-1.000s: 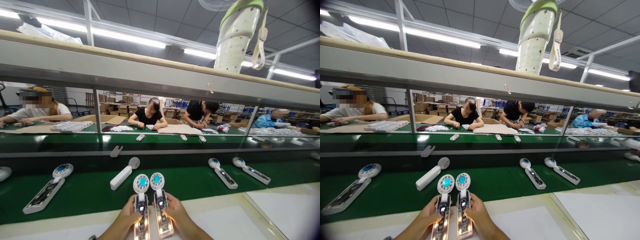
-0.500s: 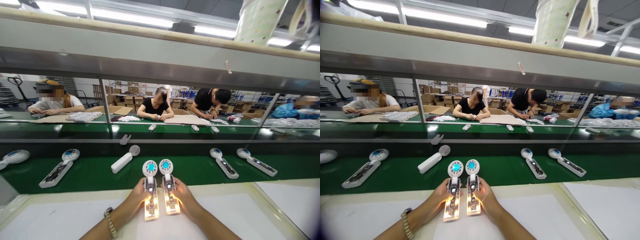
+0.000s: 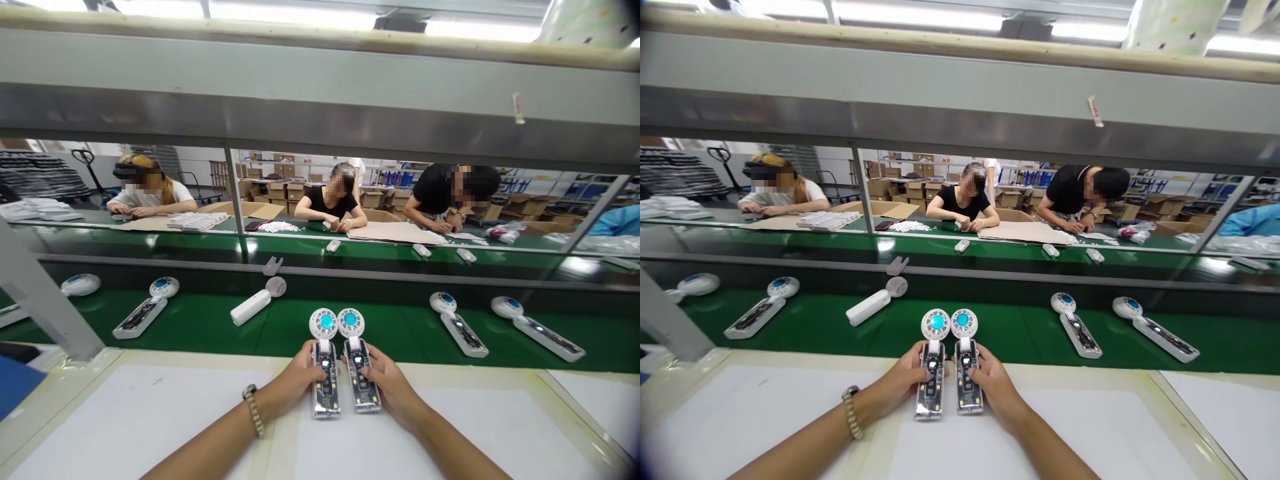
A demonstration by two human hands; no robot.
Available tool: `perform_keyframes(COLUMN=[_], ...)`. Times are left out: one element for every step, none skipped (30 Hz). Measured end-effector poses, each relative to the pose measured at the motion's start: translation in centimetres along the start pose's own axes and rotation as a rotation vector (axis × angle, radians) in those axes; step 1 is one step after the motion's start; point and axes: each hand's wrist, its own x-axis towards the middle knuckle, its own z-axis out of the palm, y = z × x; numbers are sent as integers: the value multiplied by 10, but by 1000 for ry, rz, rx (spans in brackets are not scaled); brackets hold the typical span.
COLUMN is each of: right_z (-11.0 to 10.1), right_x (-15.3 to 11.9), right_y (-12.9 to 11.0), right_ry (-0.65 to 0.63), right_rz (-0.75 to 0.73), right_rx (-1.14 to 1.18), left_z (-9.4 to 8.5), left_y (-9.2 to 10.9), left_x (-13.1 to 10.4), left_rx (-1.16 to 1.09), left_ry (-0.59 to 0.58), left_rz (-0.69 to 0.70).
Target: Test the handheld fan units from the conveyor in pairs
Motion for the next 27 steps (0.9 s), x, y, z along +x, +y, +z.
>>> perform_keyframes(right_z=[0,0,0,0,0,-1,-1,-2,-3,-3,-4,-4,-4,-5,-5,-5,-5,-5,-5,-5,-5,-5,-5,-4,-4,-3,-2], right_x=[0,-1,-2,-2,-2,-3,-2,-2,-1,0,1,1,2,2,2,2,2,2,1,1,1,0,0,-1,-1,-1,-2], right_y=[-1,-1,-2,-2,-2,-2,-1,0,1,3,5,6,7,7,7,7,7,6,6,5,4,4,3,2,1,1,0], right_ry=[2,3,0,-7,-19,-31,-38,-39,-34,-27,-21,-17,-18,-19,-21,-22,-26,-33,-40,-45,-46,-45,-43,-43,-47,-55,-63], right_rz=[4,9,15,21,25,24,19,10,1,-8,-15,-20,-20,-18,-14,-9,-5,-1,2,4,7,8,9,9,10,12,14], right_rx=[-3,-4,-3,1,8,17,26,32,33,30,26,22,19,19,21,24,26,29,32,32,30,27,26,27,29,31,34], left_z=[0,0,1,1,1,1,1,0,-1,-3,-4,-6,-7,-8,-8,-9,-8,-7,-6,-5,-4,-3,-2,-1,0,0,0], left_y=[0,0,1,2,2,2,2,1,0,-1,-2,-4,-5,-6,-6,-6,-6,-5,-4,-2,-1,1,2,3,4,4,4], left_x=[0,-1,-1,-2,-2,-2,-2,-2,-2,-1,0,1,2,3,3,4,3,3,2,2,1,0,-1,-1,-1,-1,-1], left_rx=[0,-1,-2,-4,-4,-2,2,7,14,21,30,41,53,62,68,70,67,63,58,54,51,49,46,40,34,30,30], left_ry=[-1,-4,-8,-14,-22,-30,-39,-47,-53,-56,-56,-52,-48,-46,-51,-57,-61,-61,-58,-54,-51,-50,-52,-57,-60,-59,-56], left_rz=[2,5,11,16,19,19,19,18,18,18,18,18,17,14,10,9,11,13,13,10,6,0,-7,-10,-10,-11,-11])
